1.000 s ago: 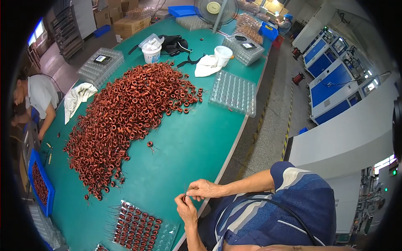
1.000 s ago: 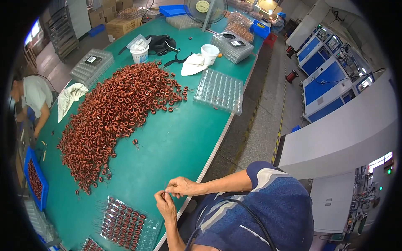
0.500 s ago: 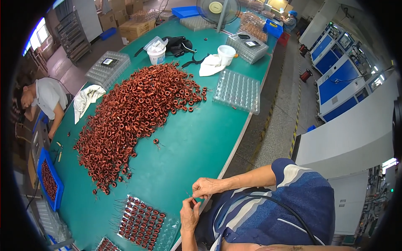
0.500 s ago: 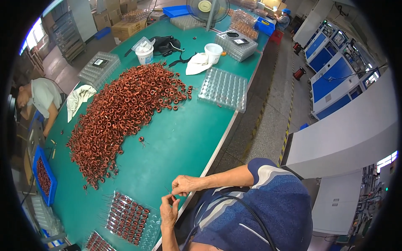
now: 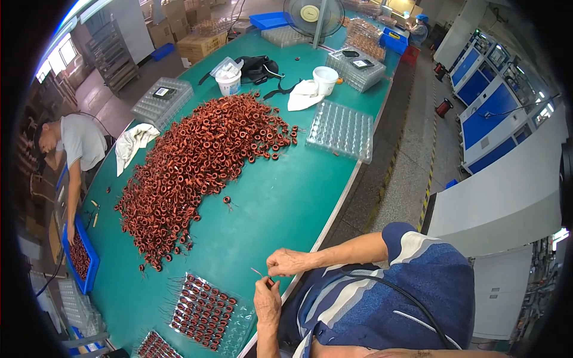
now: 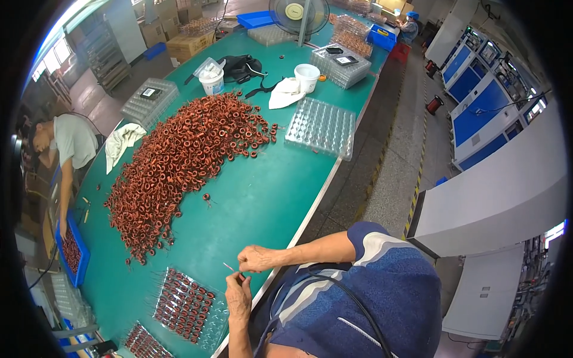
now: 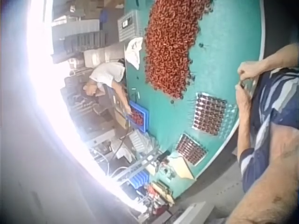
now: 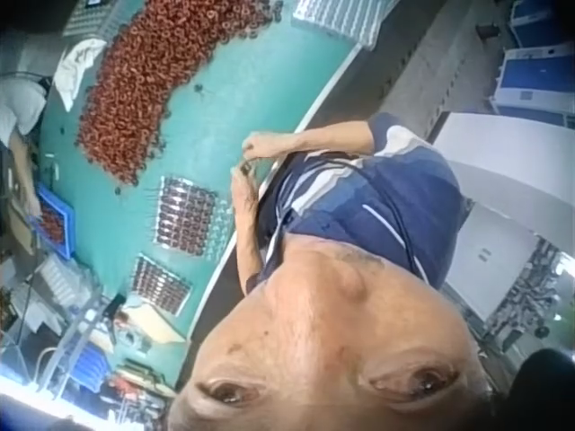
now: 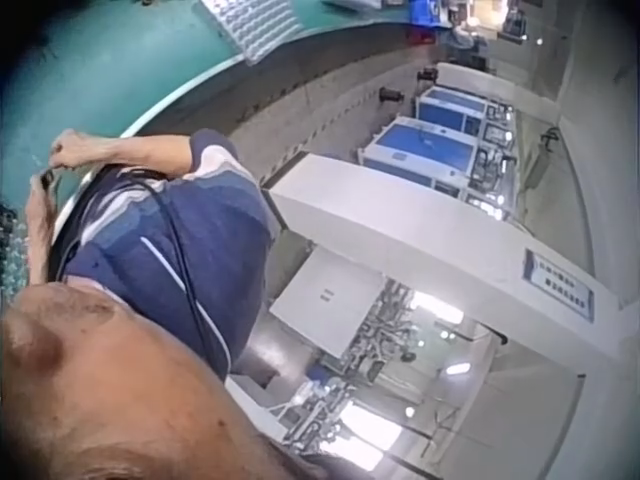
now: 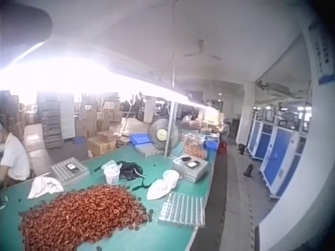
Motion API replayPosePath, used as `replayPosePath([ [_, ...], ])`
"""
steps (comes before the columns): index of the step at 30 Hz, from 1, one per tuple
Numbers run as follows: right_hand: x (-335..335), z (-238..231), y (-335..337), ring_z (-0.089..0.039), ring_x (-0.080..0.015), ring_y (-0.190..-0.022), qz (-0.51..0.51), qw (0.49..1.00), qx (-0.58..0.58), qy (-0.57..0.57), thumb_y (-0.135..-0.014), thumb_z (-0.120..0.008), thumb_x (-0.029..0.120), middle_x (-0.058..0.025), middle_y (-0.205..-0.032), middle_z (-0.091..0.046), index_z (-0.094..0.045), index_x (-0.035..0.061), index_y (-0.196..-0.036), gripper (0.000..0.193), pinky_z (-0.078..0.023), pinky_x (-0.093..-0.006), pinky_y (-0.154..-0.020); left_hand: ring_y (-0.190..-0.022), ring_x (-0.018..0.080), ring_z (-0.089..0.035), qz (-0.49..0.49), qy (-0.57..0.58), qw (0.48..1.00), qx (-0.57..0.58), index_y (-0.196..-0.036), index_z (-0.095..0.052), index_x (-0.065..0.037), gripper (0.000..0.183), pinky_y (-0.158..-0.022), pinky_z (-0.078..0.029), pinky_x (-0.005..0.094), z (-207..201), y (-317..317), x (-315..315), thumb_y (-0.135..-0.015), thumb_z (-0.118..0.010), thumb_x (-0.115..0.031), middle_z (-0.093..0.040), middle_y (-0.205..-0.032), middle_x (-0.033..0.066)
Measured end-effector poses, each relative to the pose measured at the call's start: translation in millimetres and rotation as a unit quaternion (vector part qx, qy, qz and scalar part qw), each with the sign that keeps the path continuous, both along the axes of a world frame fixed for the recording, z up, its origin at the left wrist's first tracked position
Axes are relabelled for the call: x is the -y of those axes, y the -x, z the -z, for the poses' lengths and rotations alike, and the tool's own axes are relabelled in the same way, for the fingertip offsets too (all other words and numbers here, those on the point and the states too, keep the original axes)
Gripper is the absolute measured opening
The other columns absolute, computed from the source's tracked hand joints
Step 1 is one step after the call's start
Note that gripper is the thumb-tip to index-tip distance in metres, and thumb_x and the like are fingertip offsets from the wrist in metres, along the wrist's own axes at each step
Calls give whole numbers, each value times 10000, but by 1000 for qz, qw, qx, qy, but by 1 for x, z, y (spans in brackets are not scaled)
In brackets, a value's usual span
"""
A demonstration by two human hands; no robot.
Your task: Manually sorting small toroidal inductors and placing them into transparent plastic trays on a factory workbench.
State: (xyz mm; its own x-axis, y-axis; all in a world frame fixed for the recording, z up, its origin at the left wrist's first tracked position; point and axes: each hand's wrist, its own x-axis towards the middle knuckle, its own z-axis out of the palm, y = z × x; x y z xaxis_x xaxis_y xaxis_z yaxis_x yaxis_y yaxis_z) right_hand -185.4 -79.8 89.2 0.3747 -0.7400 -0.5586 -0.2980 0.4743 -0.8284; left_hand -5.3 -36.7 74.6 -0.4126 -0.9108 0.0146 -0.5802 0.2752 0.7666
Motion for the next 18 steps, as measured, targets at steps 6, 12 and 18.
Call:
replayPosePath([
  [6,12,-15,-7,-558,-174,-556,-16,973,-34,226,-773,-589,187,-114,-608,-582,-587,-11,-722,204,-434,-351,-524,-722,315,-607,-113,-9,992,-57,-1082,-467,14,314,-652,-481,392,-5,6,-2,-862,-657,-104,-598,-827,172],
  [12,25,-26,-8,-495,-69,-518,110,985,128,27,-796,-660,223,12,-589,-541,-632,93,-723,152,-410,-229,-470,-751,144,-548,-147,-131,883,-426,-1076,-439,6,168,-675,-477,281,-12,14,15,-952,-489,-96,-529,-903,82],
  [18,33,-48,-18,-534,-128,-495,74,974,216,-7,-848,-578,164,-62,-611,-585,-563,24,-727,186,-348,-241,-461,-720,204,-550,-151,-135,765,-611,-1171,-395,-20,289,-656,-484,322,-15,22,13,-974,-494,-207,-519,-843,104],
])
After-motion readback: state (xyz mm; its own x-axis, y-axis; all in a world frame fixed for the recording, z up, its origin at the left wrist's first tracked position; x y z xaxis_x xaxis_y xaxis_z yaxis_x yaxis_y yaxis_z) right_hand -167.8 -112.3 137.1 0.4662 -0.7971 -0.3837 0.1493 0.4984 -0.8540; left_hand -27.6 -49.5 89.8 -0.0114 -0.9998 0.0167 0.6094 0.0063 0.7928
